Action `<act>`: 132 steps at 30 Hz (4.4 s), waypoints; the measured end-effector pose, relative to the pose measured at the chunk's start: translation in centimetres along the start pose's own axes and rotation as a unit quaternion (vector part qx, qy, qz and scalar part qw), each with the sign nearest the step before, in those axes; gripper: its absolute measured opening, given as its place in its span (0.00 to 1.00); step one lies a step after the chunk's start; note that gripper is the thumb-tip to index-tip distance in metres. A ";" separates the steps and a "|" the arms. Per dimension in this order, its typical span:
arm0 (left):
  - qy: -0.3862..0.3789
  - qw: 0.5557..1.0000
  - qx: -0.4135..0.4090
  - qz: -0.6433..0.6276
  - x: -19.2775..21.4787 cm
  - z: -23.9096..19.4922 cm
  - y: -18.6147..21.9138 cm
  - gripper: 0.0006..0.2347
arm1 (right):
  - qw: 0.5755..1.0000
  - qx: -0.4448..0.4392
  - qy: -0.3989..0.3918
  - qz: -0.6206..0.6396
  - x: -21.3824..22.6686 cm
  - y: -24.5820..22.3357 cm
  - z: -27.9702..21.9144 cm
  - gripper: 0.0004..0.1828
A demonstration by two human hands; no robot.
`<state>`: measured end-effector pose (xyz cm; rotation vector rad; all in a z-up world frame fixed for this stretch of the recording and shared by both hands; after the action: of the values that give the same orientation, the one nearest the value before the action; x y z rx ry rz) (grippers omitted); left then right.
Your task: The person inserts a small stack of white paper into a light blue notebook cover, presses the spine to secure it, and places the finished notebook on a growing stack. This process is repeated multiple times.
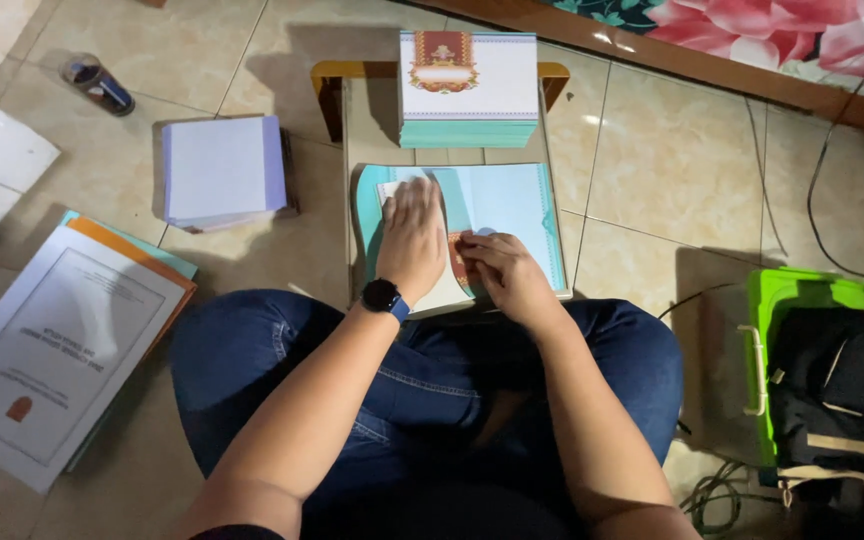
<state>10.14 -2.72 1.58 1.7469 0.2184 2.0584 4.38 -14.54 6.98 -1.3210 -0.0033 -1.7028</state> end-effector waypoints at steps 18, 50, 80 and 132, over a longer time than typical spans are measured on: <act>-0.085 0.994 0.052 0.033 0.1 -0.6 -0.1 0.25 | 0.937 0.053 -0.122 -0.322 -4.8 3.5 3.5 0.32; -0.079 0.996 0.028 0.040 0.1 -0.4 0.5 0.23 | 0.997 -0.029 -0.076 -0.017 -1.2 0.9 -2.0 0.28; 0.011 0.997 -0.072 0.000 2.3 -1.4 2.8 0.19 | 0.984 -0.124 0.043 0.121 0.4 1.7 -2.9 0.14; -0.088 0.986 0.138 0.016 -0.7 -0.7 -1.1 0.26 | 0.924 0.078 -0.096 -0.361 -6.8 7.0 5.2 0.32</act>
<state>9.74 -1.91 0.38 2.0969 0.4419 1.9549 12.70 -11.25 0.43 -1.4539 -0.8143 -2.0986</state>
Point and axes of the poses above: each hand's wrist, its own z-axis towards the middle knuckle, its own x-axis out of the back of the hand, y = z × x, the point moved 10 cm from there along z, towards the middle knuckle, and after that the axes turned 10 degrees about x, right-handed, at the moved point
